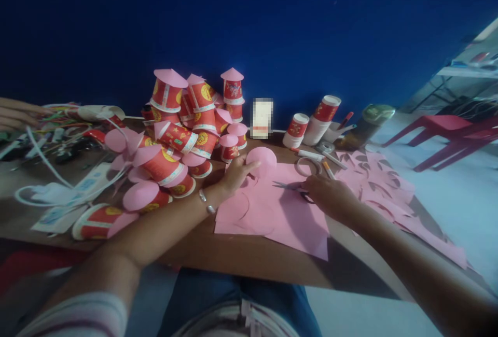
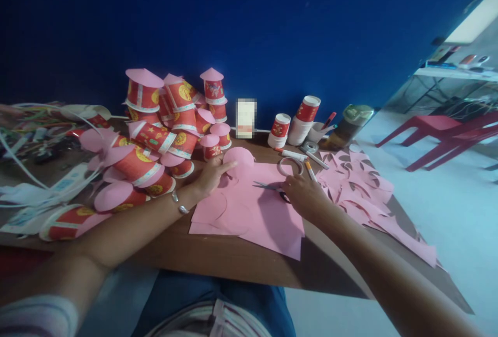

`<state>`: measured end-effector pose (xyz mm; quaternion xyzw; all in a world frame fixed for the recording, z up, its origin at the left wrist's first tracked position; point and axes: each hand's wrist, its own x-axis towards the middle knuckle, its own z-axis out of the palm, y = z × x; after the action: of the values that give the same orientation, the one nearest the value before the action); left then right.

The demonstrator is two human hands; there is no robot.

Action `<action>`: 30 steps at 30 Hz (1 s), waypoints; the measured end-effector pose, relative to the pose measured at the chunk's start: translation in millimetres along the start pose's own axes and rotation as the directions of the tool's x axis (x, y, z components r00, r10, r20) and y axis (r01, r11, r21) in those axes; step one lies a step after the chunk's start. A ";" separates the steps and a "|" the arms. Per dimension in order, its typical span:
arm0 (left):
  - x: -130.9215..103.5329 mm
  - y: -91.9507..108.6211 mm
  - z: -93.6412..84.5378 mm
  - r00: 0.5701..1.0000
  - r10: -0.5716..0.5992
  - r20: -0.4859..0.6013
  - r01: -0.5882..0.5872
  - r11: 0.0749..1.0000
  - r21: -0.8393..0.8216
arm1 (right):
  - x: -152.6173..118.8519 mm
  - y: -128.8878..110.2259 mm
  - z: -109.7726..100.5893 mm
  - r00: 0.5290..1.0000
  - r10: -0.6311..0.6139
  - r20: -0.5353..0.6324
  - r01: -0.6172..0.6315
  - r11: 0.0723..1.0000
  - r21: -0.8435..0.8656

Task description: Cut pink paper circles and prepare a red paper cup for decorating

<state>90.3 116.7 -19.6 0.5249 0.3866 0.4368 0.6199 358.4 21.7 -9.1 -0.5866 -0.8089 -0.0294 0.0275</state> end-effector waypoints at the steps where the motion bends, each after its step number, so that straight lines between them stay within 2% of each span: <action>1: -2.7 2.4 0.1 1.000 -0.012 0.002 0.012 1.000 0.011 | 1.1 -2.0 -2.5 1.000 0.017 -0.013 -0.017 1.000 0.021; 3: -7.9 6.2 -0.3 1.000 -0.016 -0.002 0.016 0.999 0.036 | 5.8 -8.0 -5.8 0.994 0.096 -0.042 -0.089 0.983 0.161; 5: -12.3 8.0 -0.5 1.000 -0.022 0.019 0.021 0.998 0.067 | 14.3 -15.9 -4.6 0.978 0.197 -0.073 -0.145 0.884 0.444; 6: -14.0 8.0 -0.5 0.999 -0.029 0.045 0.025 0.996 0.086 | 19.6 -20.1 -1.9 0.972 0.228 -0.061 -0.148 0.790 0.595; 8: -16.1 6.5 -0.1 0.992 -0.049 0.112 0.033 0.990 0.137 | 30.8 -27.8 6.1 0.968 0.251 0.003 -0.139 0.526 0.839; 10: -17.3 4.0 0.1 0.982 -0.062 0.180 0.025 0.980 0.200 | 40.6 -33.4 14.9 0.968 0.244 0.067 -0.138 0.287 0.948; 11: -17.7 2.9 -0.3 0.978 -0.061 0.200 0.013 0.972 0.234 | 44.2 -35.2 18.4 0.968 0.236 0.085 -0.139 0.222 0.965; 13: -18.3 1.3 -2.4 0.977 -0.040 0.210 -0.025 0.953 0.301 | 48.5 -36.8 22.8 0.969 0.221 0.107 -0.146 0.171 0.974; 15: -18.5 0.5 -6.4 0.984 0.026 0.176 -0.086 0.936 0.343 | 49.8 -37.4 24.1 0.973 0.178 0.147 -0.178 0.173 0.969; 17: -17.9 -0.3 -11.6 0.986 0.103 0.134 -0.145 0.924 0.355 | 50.0 -39.0 24.1 0.974 0.125 0.188 -0.211 0.215 0.953; 19: -16.9 -1.9 -16.8 0.982 0.162 0.098 -0.186 0.922 0.339 | 51.0 -42.8 24.3 0.977 0.103 0.185 -0.209 0.329 0.921; 23: -16.5 -6.8 -22.9 0.957 0.285 0.058 -0.284 0.875 0.391 | 56.4 -54.6 25.4 0.989 0.095 0.115 -0.149 0.650 0.745; 26: -20.6 -10.2 -23.9 0.906 0.367 0.209 -0.420 0.726 0.545 | 60.7 -60.7 27.0 0.990 0.100 0.097 -0.137 0.817 0.560; 30: -30.1 -14.7 -24.2 0.817 0.347 0.460 -0.574 0.429 0.697 | 62.9 -61.9 34.0 0.996 0.089 0.031 -0.093 0.894 0.438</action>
<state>60.0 94.7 -37.2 0.8834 0.3016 0.2940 0.2055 279.7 64.7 -39.0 -0.6026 -0.7666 0.1578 0.1560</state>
